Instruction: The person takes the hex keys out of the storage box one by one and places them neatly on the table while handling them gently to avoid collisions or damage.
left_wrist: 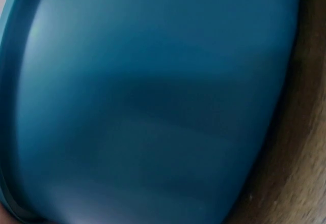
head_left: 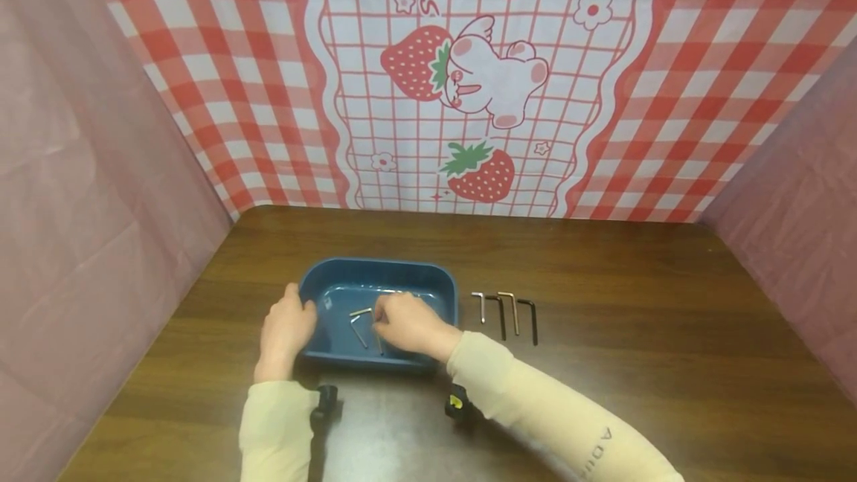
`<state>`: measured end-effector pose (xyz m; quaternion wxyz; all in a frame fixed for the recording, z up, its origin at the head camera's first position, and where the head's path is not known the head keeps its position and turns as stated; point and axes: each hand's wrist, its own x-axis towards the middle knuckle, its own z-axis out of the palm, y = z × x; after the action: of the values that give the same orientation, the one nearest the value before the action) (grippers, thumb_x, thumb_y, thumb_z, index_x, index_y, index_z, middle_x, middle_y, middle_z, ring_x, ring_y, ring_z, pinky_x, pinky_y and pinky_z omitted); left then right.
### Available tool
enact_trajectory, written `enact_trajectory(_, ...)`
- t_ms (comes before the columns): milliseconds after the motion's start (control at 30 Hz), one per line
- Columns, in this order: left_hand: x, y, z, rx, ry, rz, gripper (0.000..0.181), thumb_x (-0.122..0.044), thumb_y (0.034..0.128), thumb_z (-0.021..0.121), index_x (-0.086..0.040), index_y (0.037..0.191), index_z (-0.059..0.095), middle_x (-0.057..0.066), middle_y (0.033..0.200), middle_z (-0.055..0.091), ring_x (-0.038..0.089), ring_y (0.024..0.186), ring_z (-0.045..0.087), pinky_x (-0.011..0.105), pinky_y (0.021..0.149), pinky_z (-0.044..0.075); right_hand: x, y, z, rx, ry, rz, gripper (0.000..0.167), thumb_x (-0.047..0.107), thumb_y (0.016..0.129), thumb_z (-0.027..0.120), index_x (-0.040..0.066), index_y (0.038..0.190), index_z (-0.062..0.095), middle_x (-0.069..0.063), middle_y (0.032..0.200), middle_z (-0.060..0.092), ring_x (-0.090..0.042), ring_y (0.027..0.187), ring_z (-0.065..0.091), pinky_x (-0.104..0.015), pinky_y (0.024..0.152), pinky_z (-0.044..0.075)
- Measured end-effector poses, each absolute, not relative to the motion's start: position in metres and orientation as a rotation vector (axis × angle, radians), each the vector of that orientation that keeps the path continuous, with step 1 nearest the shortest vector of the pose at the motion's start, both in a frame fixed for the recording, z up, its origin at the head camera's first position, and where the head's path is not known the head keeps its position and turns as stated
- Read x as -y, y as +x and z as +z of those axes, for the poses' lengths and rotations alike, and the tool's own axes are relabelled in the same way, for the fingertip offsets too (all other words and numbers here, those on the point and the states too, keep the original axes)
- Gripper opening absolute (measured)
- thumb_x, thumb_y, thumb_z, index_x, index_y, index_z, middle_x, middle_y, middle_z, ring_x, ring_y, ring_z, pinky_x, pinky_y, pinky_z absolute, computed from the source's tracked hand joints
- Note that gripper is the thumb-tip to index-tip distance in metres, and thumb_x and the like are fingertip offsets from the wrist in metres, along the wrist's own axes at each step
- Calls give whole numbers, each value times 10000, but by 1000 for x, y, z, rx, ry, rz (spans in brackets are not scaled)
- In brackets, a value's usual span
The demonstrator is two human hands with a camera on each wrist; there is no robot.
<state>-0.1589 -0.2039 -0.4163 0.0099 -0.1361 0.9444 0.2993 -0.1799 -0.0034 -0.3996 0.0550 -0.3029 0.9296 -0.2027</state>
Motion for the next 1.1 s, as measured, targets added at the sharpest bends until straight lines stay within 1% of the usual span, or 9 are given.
enact_trajectory(167, 203, -158, -415, -2945, -428, 935, 499, -189, 908, 348, 77, 1326, 292, 359, 1248, 443, 529, 1067, 477, 581, 858, 393, 10, -179, -405, -2819, -869, -550, 115, 226, 819, 607, 147, 894, 643, 19, 822, 664, -151, 800, 630, -304, 686, 496)
enact_trajectory(267, 203, -157, -414, -2939, -430, 934, 501, -187, 909, 351, 82, 1328, 288, 361, 1253, 435, 531, 1073, 470, 582, 861, 390, 12, -179, -409, -2818, -858, -516, 133, 245, 827, 596, 178, 927, 652, 24, 882, 672, -162, 853, 637, -319, 692, 501)
enact_trajectory(433, 203, -157, -414, -2934, -428, 931, 501, -189, 910, 351, 79, 1329, 286, 360, 1255, 434, 532, 1072, 470, 583, 860, 389, 14, -179, -417, -2807, -894, -476, 160, 248, 852, 575, 201, 964, 678, 24, 943, 663, -164, 919, 623, -331, 716, 502)
enact_trajectory(567, 203, -158, -415, -2950, -425, 924, 497, -186, 906, 350, 83, 1320, 297, 362, 1241, 445, 532, 1060, 479, 582, 851, 394, 15, -179, -420, -2838, -921, -448, 137, 244, 847, 579, 207, 921, 690, 27, 906, 647, -150, 899, 612, -322, 689, 499)
enact_trajectory(667, 204, -159, -415, -2957, -424, 922, 496, -186, 904, 348, 86, 1316, 302, 364, 1236, 449, 532, 1056, 482, 582, 846, 396, 16, -179, -421, -2871, -933, -424, 94, 229, 824, 593, 202, 836, 682, 25, 840, 629, -144, 848, 605, -312, 641, 489)
enact_trajectory(767, 204, -158, -415, -2951, -428, 924, 502, -189, 905, 348, 83, 1324, 295, 359, 1251, 439, 531, 1067, 475, 582, 855, 392, 16, -179, -422, -2907, -937, -407, 69, 201, 792, 607, 181, 738, 646, 13, 767, 597, -148, 768, 591, -303, 580, 471)
enact_trajectory(867, 204, -158, -415, -2948, -428, 929, 505, -189, 906, 348, 79, 1330, 290, 357, 1258, 434, 530, 1073, 471, 582, 860, 389, 15, -177, -423, -2935, -927, -401, 111, 171, 771, 612, 159, 664, 583, -1, 719, 556, -162, 699, 578, -304, 536, 458)
enact_trajectory(967, 203, -157, -415, -2953, -428, 930, 492, -186, 904, 353, 78, 1316, 305, 360, 1241, 448, 531, 1059, 480, 581, 847, 395, 15, -177, -423, -2947, -896, -392, 140, 152, 772, 610, 141, 649, 545, -15, 705, 539, -181, 676, 576, -316, 526, 462)
enact_trajectory(1100, 203, -157, -414, -2952, -432, 931, 481, -185, 905, 355, 78, 1306, 315, 362, 1230, 456, 531, 1050, 487, 581, 836, 400, 14, -178, -423, -2960, -829, -387, 90, 129, 757, 617, 117, 686, 563, -37, 712, 561, -206, 684, 591, -337, 539, 476)
